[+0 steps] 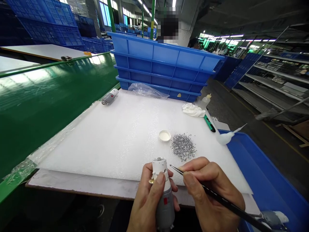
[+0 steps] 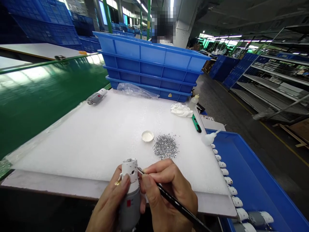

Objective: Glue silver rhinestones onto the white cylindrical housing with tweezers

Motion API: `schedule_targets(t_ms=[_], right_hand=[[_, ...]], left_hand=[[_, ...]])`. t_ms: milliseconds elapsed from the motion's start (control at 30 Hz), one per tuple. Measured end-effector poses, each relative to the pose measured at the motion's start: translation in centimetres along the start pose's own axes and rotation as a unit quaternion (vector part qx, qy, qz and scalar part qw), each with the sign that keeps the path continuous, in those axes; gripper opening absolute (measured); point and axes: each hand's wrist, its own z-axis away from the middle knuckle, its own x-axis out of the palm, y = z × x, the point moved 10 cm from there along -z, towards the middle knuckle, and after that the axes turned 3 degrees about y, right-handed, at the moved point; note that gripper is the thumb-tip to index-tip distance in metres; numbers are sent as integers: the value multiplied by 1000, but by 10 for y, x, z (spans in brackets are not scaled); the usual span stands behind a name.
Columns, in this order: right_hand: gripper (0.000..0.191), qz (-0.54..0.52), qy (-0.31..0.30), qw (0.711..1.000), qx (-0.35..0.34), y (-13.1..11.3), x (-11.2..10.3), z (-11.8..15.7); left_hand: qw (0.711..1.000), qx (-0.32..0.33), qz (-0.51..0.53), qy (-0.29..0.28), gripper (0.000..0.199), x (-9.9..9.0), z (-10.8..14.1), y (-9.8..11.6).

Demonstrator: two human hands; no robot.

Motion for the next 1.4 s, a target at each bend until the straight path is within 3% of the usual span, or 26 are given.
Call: schedule_targets(t_ms=[200,367,767,1400], right_hand=[[18,-30,46,998,21,3,-8,-2],[15,-24,21,999,36,10,-2,4],[17,-11,5,1000,17,11,3,13],[18,-27,16,999,34,14,3,14]], left_hand=[[995,-33,86,26,30,1,-3,-1],[994,-24,108,13,30,3,-2,-2],[999,11,36,27,27,0,-1,-1],[999,11,38,18,32,1,0,-1]])
